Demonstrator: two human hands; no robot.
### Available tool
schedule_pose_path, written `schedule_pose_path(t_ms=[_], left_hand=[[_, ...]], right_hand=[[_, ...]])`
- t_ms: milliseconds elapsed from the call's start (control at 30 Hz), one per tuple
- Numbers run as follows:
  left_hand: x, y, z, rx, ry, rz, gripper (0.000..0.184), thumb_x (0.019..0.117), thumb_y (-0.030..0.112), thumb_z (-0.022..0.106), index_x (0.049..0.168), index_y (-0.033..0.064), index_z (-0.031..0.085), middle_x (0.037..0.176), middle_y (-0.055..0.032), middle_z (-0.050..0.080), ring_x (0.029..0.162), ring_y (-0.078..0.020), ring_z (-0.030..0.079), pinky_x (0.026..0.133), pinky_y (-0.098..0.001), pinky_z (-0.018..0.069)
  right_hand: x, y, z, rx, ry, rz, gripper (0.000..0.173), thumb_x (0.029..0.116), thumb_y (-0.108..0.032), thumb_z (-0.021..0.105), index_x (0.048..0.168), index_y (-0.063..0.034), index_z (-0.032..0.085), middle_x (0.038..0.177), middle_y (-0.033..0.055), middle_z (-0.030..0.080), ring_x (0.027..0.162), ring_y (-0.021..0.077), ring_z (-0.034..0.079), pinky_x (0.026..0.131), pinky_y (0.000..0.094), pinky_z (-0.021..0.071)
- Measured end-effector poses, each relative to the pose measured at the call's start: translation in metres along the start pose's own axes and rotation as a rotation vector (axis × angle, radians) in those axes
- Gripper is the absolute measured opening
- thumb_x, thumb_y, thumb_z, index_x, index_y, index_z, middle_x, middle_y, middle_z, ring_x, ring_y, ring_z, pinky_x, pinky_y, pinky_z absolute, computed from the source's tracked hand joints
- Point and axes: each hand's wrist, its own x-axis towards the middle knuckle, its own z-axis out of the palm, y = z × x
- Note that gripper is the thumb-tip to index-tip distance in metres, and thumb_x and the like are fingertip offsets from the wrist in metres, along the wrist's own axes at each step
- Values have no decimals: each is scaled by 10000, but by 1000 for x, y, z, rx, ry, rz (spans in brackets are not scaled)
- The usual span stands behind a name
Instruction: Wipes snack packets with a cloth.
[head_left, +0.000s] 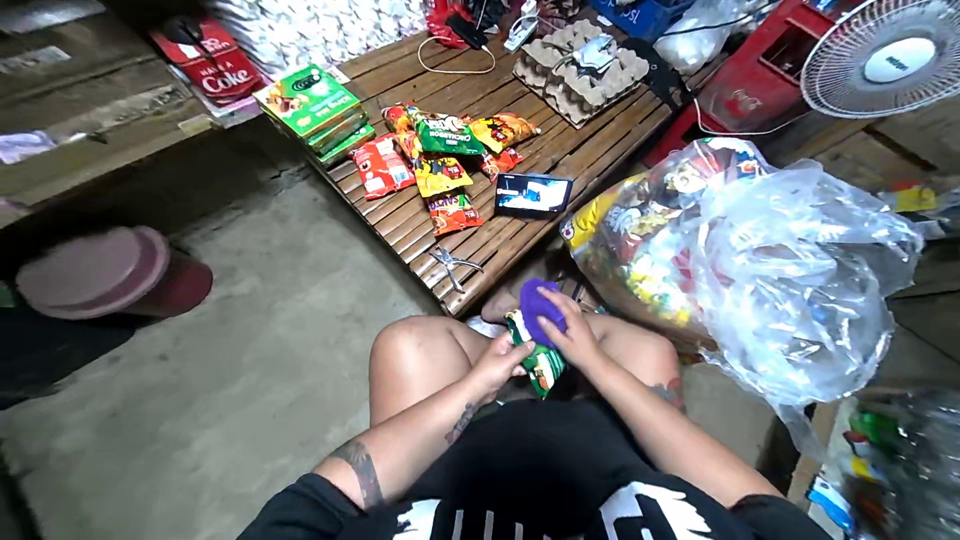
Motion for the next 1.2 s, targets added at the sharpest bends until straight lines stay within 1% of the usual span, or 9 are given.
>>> schedule_pose_path(t_ms=[100, 367, 467, 567, 667, 767, 933, 1100, 1200], left_hand=[[-3, 0, 2, 41, -56, -4, 208, 1040, 106, 546, 1222, 5, 550, 1004, -49, 713, 847, -111, 707, 742, -286, 603], [-2, 1, 3, 71, -94, -50, 211, 1045, 98, 536, 1236, 10, 540, 997, -48, 712, 830, -103, 704, 719, -274, 597], [-1, 1, 2, 90, -105, -37, 218, 1043, 104, 539, 1235, 1, 543, 1001, -52, 707, 844, -104, 699, 743, -284, 593], [0, -1, 0, 124, -86, -14, 200, 1037, 101, 542, 1208, -3, 553, 980, -46, 693, 826, -95, 682, 730, -278, 582], [-4, -3, 2, 258, 15, -32, 230, 967, 10, 582, 1196, -20, 584, 982, -50, 669, 829, -86, 652, 757, -278, 568], [-4, -5, 0, 351, -21, 4, 205, 975, 43, 574, 1163, -37, 603, 974, -54, 655, 820, -68, 629, 764, -267, 547], [-2, -7, -5, 368, -190, 132, 259, 1014, 145, 581, 1159, -69, 600, 1009, -93, 672, 875, -85, 649, 821, -294, 552], [-11, 1, -2, 149, -205, 133, 222, 1031, 94, 549, 1220, -22, 554, 1002, -60, 695, 851, -103, 692, 772, -302, 595], [-15, 5, -4, 26, -178, 137, 199, 1037, 95, 537, 1221, 19, 541, 986, -53, 708, 822, -112, 700, 711, -290, 593]], right_hand=[[4, 15, -6, 155, 21, 214, 582, 1028, -329, 516, 1530, -45, 439, 1514, 187, 501, 1414, 241, 476, 1184, 414, 382], [0, 16, -16, 255, 16, 257, 567, 1008, -238, 560, 1515, -15, 437, 1509, 183, 498, 1379, 190, 505, 1152, 350, 417], [-7, 4, -15, 22, 42, 169, 538, 1017, -287, 542, 1498, -51, 494, 1495, 187, 523, 1409, 279, 478, 1180, 440, 377], [-21, -21, -5, -185, 20, -59, 490, 996, -285, 558, 1432, -63, 580, 1462, 204, 560, 1403, 418, 470, 1166, 605, 349], [-27, -36, 6, -283, -92, -317, 426, 979, -311, 565, 1372, -171, 648, 1456, 149, 586, 1375, 419, 512, 1111, 698, 364], [-18, -40, 0, -299, -153, -326, 435, 978, -321, 580, 1385, -181, 642, 1418, 137, 616, 1322, 356, 572, 1097, 616, 426], [7, -45, -19, -206, -267, -52, 527, 1007, -381, 561, 1466, -122, 556, 1398, 139, 627, 1308, 283, 586, 1123, 501, 440], [16, -26, -38, -96, -212, 39, 476, 1026, -344, 551, 1411, -66, 583, 1352, 129, 651, 1264, 184, 614, 1102, 402, 475], [13, -7, -52, -112, -133, 135, 454, 1042, -320, 519, 1400, -48, 585, 1308, 144, 672, 1227, 188, 638, 1080, 399, 488]])
